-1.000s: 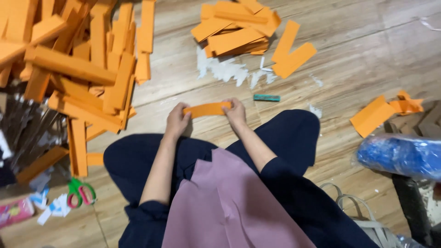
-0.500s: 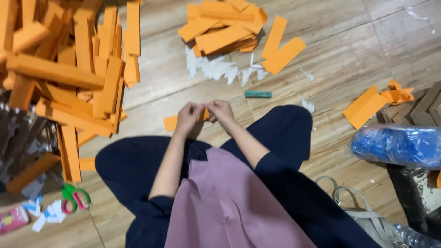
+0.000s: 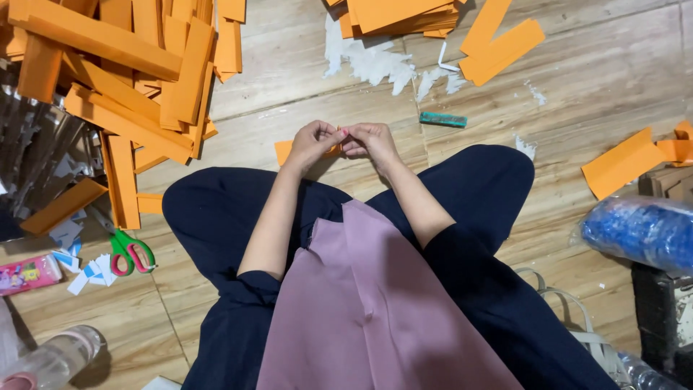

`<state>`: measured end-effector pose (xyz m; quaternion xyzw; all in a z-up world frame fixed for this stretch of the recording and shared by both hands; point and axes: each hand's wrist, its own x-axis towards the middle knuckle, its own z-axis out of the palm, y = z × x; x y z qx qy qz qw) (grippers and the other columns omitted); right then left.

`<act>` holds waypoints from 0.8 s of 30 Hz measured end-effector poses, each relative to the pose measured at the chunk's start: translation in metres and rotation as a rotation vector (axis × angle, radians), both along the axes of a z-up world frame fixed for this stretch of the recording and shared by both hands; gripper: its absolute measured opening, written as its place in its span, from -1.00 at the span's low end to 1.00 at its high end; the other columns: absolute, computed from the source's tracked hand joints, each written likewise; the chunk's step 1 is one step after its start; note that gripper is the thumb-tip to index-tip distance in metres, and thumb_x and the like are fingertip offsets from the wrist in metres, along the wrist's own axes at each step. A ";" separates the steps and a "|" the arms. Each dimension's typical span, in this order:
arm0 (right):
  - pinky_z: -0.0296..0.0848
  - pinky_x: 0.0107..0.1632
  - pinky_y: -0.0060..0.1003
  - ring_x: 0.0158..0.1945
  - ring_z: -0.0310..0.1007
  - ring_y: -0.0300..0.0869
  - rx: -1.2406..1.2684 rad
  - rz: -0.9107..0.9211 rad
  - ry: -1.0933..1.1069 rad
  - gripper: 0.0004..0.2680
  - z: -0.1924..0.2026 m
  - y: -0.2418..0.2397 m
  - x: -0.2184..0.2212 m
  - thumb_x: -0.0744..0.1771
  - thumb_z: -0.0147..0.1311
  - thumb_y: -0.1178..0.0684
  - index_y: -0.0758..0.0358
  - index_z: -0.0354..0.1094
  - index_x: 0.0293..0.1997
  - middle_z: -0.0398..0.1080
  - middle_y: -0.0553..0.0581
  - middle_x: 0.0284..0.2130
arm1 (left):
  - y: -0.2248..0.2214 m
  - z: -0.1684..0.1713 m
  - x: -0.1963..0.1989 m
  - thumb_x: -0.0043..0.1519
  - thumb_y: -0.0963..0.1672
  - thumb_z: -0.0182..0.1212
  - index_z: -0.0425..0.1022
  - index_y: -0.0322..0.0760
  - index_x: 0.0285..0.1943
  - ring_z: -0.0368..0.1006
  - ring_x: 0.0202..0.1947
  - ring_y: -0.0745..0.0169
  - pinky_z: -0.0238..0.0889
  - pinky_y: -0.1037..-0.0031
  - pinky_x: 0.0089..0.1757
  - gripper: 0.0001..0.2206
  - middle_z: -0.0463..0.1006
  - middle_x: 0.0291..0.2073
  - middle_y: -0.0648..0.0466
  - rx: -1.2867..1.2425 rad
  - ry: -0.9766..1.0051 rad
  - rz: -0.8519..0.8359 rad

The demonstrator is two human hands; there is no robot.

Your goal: Folding orange paper strips and stacking them while sitting on the floor.

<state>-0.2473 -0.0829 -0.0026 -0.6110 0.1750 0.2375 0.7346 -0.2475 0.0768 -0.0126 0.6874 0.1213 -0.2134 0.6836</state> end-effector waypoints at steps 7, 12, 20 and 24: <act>0.54 -0.37 -0.38 -0.48 0.49 -0.21 0.003 0.014 0.018 -0.85 0.005 -0.001 0.002 0.25 -0.07 0.14 0.43 0.38 -0.27 0.44 0.21 -0.47 | 0.002 -0.016 -0.001 -0.02 -0.12 0.35 0.40 -0.46 -0.26 0.35 -0.46 0.49 0.30 0.72 -0.39 -0.69 0.38 -0.48 0.10 -0.094 -0.017 0.026; 0.54 -0.37 -0.39 -0.47 0.50 -0.21 0.011 0.019 0.031 -0.84 0.002 -0.002 0.003 0.26 -0.08 0.15 0.44 0.36 -0.24 0.44 0.22 -0.47 | 0.002 -0.027 0.000 -0.03 -0.10 0.38 0.41 -0.41 -0.26 0.36 -0.43 0.51 0.35 0.71 -0.36 -0.68 0.39 -0.47 0.13 -0.107 -0.015 0.028; 0.54 -0.37 -0.38 -0.48 0.50 -0.22 0.009 0.010 0.051 -0.83 0.004 0.000 0.003 0.26 -0.09 0.11 0.43 0.36 -0.24 0.44 0.22 -0.48 | 0.005 -0.024 -0.002 -0.02 -0.08 0.37 0.42 -0.40 -0.25 0.36 -0.39 0.51 0.36 0.69 -0.32 -0.68 0.37 -0.45 0.13 -0.116 -0.002 0.030; 0.54 -0.40 -0.39 -0.51 0.50 -0.22 0.010 -0.016 0.059 -0.82 0.002 0.001 0.004 0.27 -0.05 0.05 0.39 0.37 -0.29 0.44 0.19 -0.52 | 0.006 -0.028 -0.001 -0.02 -0.08 0.37 0.43 -0.36 -0.25 0.37 -0.39 0.53 0.37 0.69 -0.32 -0.70 0.37 -0.45 0.16 -0.123 0.015 0.026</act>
